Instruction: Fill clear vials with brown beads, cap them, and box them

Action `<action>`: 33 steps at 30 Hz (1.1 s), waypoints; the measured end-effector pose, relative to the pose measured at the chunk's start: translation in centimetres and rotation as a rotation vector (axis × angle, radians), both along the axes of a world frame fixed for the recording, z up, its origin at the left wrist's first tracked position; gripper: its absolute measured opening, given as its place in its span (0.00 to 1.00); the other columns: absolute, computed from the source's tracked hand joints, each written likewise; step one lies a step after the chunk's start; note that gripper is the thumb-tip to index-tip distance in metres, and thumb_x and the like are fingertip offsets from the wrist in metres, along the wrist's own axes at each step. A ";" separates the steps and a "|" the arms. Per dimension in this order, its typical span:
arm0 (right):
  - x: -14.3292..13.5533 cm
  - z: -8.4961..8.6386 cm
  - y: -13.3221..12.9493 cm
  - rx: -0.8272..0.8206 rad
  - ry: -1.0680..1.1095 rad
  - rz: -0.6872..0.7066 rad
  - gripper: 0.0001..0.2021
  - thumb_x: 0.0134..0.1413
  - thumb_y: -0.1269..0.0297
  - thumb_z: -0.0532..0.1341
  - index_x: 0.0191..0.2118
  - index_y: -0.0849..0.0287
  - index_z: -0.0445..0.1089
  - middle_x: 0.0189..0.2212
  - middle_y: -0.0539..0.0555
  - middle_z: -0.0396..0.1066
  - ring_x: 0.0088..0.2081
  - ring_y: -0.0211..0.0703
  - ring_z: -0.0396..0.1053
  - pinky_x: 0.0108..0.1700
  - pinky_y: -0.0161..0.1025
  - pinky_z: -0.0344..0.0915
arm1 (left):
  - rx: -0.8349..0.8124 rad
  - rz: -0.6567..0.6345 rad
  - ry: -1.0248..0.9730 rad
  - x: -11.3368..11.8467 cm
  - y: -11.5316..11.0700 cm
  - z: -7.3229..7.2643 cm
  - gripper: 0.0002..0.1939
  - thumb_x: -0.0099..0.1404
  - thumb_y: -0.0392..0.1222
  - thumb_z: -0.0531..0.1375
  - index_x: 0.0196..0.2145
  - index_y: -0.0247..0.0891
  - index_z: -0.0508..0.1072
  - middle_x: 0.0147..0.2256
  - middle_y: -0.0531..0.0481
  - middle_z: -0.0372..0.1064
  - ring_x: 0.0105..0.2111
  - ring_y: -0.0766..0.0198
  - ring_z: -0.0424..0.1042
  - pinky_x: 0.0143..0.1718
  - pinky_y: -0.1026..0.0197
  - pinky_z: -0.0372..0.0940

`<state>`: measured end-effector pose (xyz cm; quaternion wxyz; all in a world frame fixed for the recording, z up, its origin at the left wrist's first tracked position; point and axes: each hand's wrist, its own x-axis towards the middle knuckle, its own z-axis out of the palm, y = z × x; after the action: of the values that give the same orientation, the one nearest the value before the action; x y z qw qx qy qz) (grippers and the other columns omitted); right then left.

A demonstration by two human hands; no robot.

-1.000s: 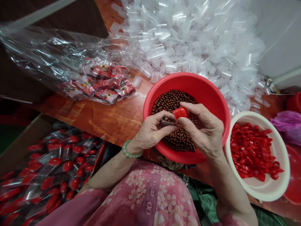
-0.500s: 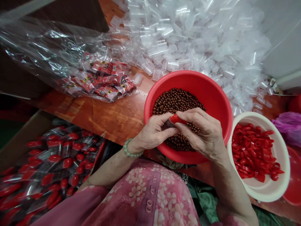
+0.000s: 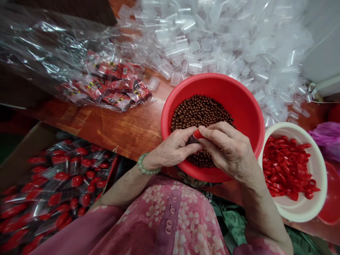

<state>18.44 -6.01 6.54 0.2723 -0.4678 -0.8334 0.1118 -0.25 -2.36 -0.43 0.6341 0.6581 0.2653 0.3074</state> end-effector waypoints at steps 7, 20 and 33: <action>-0.6 -0.9 -0.6 0.048 -0.227 0.028 0.37 0.62 0.49 0.67 0.70 0.60 0.58 0.56 0.68 0.72 0.56 0.60 0.73 0.53 0.56 0.76 | -0.222 0.036 -0.110 0.5 0.3 0.5 0.10 0.68 0.47 0.61 0.37 0.36 0.70 0.33 0.51 0.70 0.34 0.64 0.67 0.37 0.61 0.65; -1.7 -4.6 0.5 0.385 -0.329 -0.100 0.36 0.60 0.53 0.60 0.69 0.66 0.55 0.50 0.70 0.74 0.50 0.61 0.73 0.49 0.54 0.73 | -0.346 0.077 -0.189 1.1 0.4 0.5 0.17 0.66 0.54 0.66 0.36 0.36 0.70 0.33 0.51 0.70 0.34 0.65 0.67 0.38 0.62 0.66; -1.2 -4.9 0.7 0.460 -0.309 -0.058 0.38 0.59 0.43 0.63 0.67 0.64 0.61 0.44 0.67 0.77 0.44 0.58 0.76 0.43 0.50 0.73 | -0.316 0.057 -0.188 1.2 0.3 0.5 0.10 0.68 0.44 0.62 0.38 0.34 0.76 0.37 0.47 0.77 0.38 0.60 0.73 0.40 0.60 0.70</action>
<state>17.25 -5.32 1.68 0.2440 -0.4287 -0.8549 -0.1607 0.99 -2.03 0.12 0.7425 0.5109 0.2686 0.3400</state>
